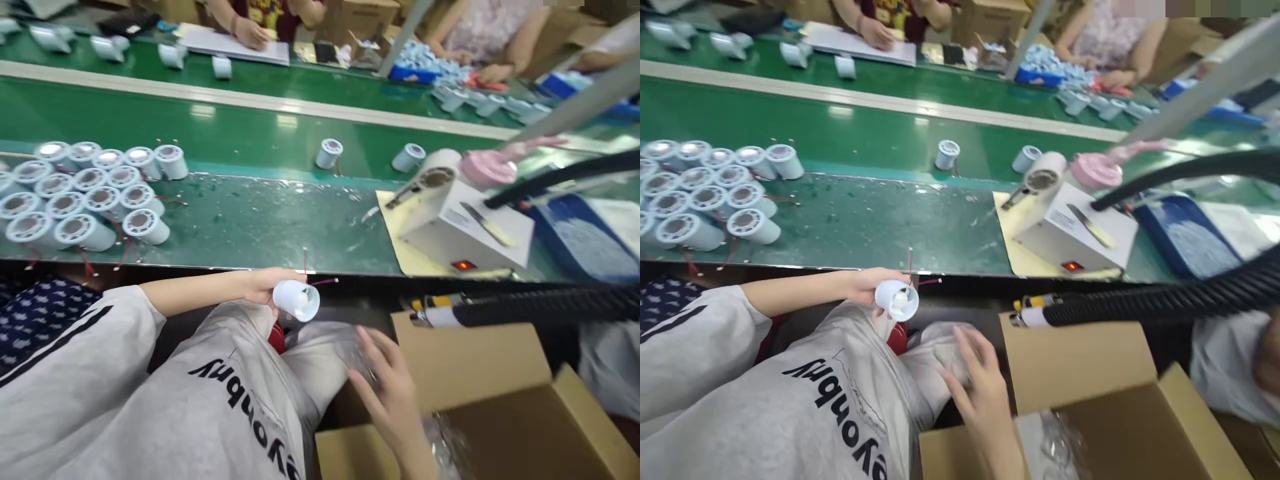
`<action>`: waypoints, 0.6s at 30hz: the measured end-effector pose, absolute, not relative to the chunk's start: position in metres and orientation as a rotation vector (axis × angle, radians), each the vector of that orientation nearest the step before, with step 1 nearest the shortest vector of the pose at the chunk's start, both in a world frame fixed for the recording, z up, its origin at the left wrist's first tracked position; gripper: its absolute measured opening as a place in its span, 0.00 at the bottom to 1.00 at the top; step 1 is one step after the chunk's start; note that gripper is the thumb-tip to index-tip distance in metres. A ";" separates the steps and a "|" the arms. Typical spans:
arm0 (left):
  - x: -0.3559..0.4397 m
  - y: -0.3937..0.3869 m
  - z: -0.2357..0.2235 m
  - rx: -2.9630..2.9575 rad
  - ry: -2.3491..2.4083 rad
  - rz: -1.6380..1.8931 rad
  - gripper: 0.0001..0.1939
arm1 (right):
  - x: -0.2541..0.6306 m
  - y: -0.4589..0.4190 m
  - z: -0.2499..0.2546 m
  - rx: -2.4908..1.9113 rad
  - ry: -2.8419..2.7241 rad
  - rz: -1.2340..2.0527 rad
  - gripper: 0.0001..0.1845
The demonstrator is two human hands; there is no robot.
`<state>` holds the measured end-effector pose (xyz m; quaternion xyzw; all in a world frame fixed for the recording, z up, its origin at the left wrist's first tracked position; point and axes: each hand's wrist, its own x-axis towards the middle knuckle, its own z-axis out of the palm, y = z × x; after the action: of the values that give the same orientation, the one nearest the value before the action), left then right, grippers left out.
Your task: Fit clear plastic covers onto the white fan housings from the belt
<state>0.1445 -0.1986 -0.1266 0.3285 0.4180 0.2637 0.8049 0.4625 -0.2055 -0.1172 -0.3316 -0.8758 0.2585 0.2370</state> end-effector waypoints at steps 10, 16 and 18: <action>0.171 -0.177 -0.115 1.342 1.018 0.241 0.07 | 0.397 -0.189 -0.121 -0.939 -2.670 -0.093 0.17; 0.171 -0.176 -0.123 1.489 1.083 0.121 0.18 | 0.398 -0.201 -0.129 -0.884 -2.522 -0.119 0.19; 0.174 -0.181 -0.120 1.573 1.135 0.121 0.15 | 0.395 -0.202 -0.132 -1.017 -2.567 -0.140 0.17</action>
<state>0.1743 -0.1811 -0.1203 0.6683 0.4823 0.0513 0.5640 0.3946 -0.2015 -0.1316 -0.3613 -0.9120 -0.0498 0.1875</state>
